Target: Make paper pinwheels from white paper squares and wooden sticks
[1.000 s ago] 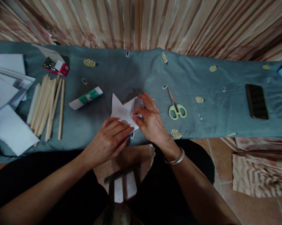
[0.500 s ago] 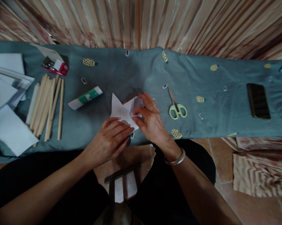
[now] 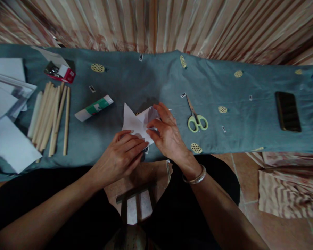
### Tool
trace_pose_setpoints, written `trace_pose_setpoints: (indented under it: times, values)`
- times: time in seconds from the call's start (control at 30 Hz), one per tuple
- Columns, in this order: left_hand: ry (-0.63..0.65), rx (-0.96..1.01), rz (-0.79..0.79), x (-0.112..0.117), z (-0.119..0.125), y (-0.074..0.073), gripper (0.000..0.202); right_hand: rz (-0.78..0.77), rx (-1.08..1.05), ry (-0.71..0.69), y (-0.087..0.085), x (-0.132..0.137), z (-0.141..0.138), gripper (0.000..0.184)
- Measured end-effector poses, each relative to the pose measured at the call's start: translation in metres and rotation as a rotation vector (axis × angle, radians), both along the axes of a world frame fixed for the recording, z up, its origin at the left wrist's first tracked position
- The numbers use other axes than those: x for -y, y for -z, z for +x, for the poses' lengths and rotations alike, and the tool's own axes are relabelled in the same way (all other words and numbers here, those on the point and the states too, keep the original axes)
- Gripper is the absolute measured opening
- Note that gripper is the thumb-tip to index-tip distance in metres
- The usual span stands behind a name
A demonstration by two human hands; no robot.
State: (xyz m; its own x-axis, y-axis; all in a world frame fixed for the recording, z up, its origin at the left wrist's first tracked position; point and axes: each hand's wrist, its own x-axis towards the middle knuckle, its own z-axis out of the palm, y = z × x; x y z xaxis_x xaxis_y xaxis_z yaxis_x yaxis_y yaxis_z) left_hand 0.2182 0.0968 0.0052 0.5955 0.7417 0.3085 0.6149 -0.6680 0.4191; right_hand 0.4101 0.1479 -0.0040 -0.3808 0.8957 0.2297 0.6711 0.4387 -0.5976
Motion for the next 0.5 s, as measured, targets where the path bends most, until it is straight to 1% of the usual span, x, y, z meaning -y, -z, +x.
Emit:
trace_pose_setpoints:
  times: [0.2,0.3,0.5]
  values:
    - [0.003,-0.001,0.002,-0.0001,0.0003,-0.0006,0.026,0.019,-0.019,0.003,0.0044,-0.0002,0.0007,0.006]
    - [0.003,-0.002,0.000,0.0002,0.0007,-0.0008,0.026,0.026,-0.017,-0.005,0.0034,0.0000,0.0002,0.005]
    - [0.000,-0.003,0.000,0.0005,0.0014,-0.0017,0.026,0.045,0.028,-0.026,0.0007,0.0008,-0.0001,0.011]
